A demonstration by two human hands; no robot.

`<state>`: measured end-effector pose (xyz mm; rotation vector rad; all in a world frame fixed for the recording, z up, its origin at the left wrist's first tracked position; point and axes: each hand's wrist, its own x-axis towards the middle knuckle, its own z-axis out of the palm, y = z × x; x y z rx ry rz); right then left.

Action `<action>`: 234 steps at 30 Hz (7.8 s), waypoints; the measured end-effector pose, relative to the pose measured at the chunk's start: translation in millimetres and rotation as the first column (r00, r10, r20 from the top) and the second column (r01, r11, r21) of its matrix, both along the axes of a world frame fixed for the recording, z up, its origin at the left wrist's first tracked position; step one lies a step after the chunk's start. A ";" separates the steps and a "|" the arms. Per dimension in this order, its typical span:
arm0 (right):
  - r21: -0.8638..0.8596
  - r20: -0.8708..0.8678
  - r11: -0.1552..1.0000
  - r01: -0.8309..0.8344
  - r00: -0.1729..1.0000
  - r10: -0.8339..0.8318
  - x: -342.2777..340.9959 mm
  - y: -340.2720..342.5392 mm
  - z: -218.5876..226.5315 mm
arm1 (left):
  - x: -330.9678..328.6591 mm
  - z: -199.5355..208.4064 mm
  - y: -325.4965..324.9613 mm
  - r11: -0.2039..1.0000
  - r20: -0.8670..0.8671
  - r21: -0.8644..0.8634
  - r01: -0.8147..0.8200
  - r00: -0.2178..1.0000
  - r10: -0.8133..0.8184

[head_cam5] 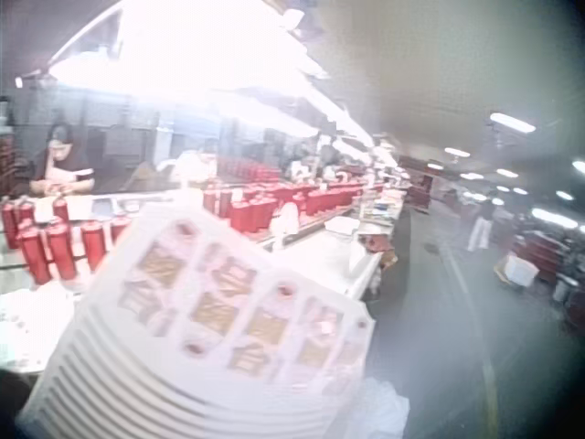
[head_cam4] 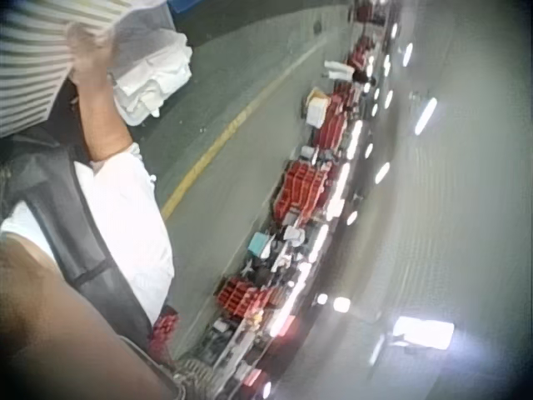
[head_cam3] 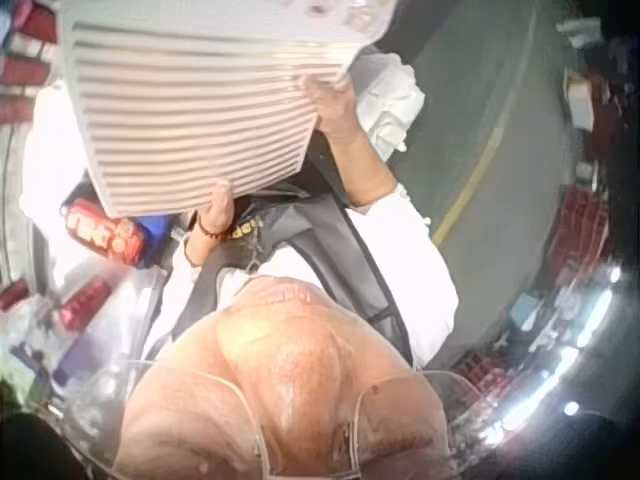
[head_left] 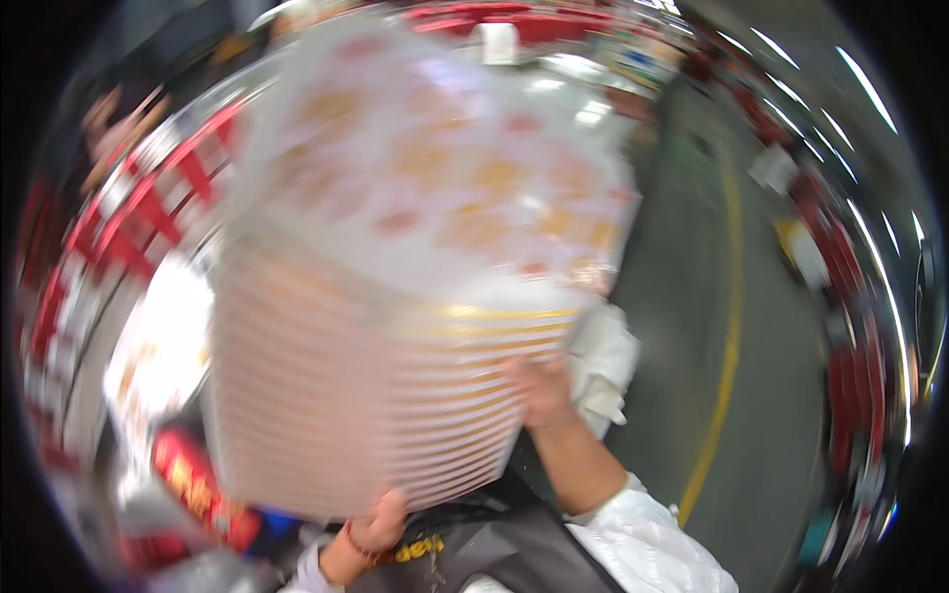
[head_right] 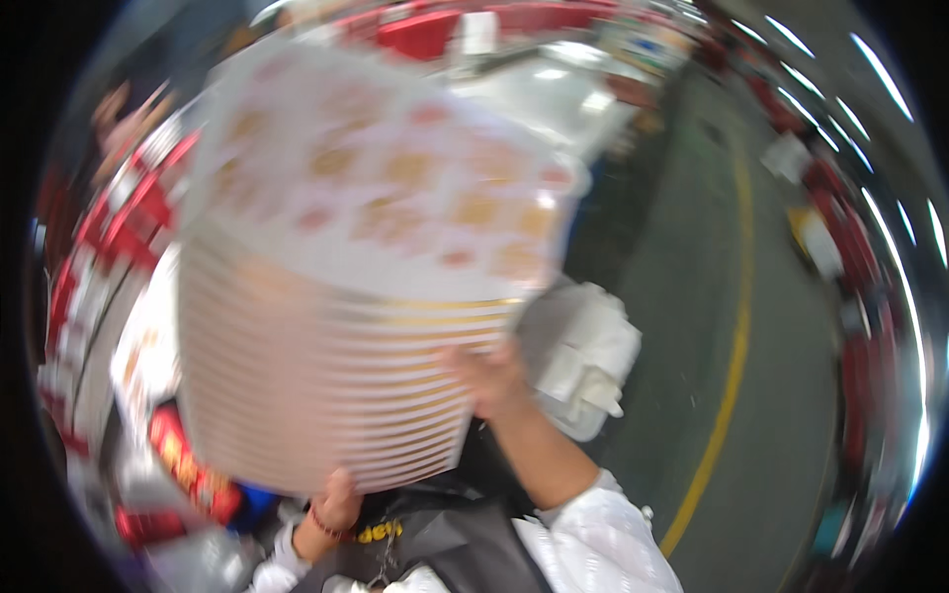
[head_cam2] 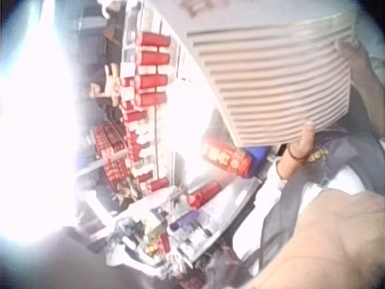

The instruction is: The person wipes a red metal can with a cloth, then applies a gold sticker to its surface. They then cut a sheet of gold stickers with scissors and continue applying stickers to the can.

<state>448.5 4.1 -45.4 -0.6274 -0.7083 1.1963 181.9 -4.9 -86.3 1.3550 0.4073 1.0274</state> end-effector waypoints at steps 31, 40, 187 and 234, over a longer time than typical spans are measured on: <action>-0.255 0.593 0.355 -0.900 0.145 0.792 -433.1 -165.4 56.9 | -181.6 -2.8 -390.9 -0.031 0.253 -0.527 -0.849 -0.192 0.948; -0.558 0.018 -0.275 -0.783 -0.342 0.939 -489.3 -257.8 -103.8 | -129.3 -83.4 -537.2 -0.805 -0.348 -0.540 -0.246 -0.805 0.480; -0.376 0.867 0.349 -0.859 -0.458 -0.194 -913.3 -68.8 -2.7 | -199.6 -108.1 -559.3 -0.364 0.045 -0.834 -0.414 -0.709 0.703; -0.576 0.581 -0.313 -0.755 -0.648 0.493 -393.5 -127.7 -23.4 | -213.1 -49.2 -499.8 -0.354 0.130 -0.546 -0.759 -0.494 0.860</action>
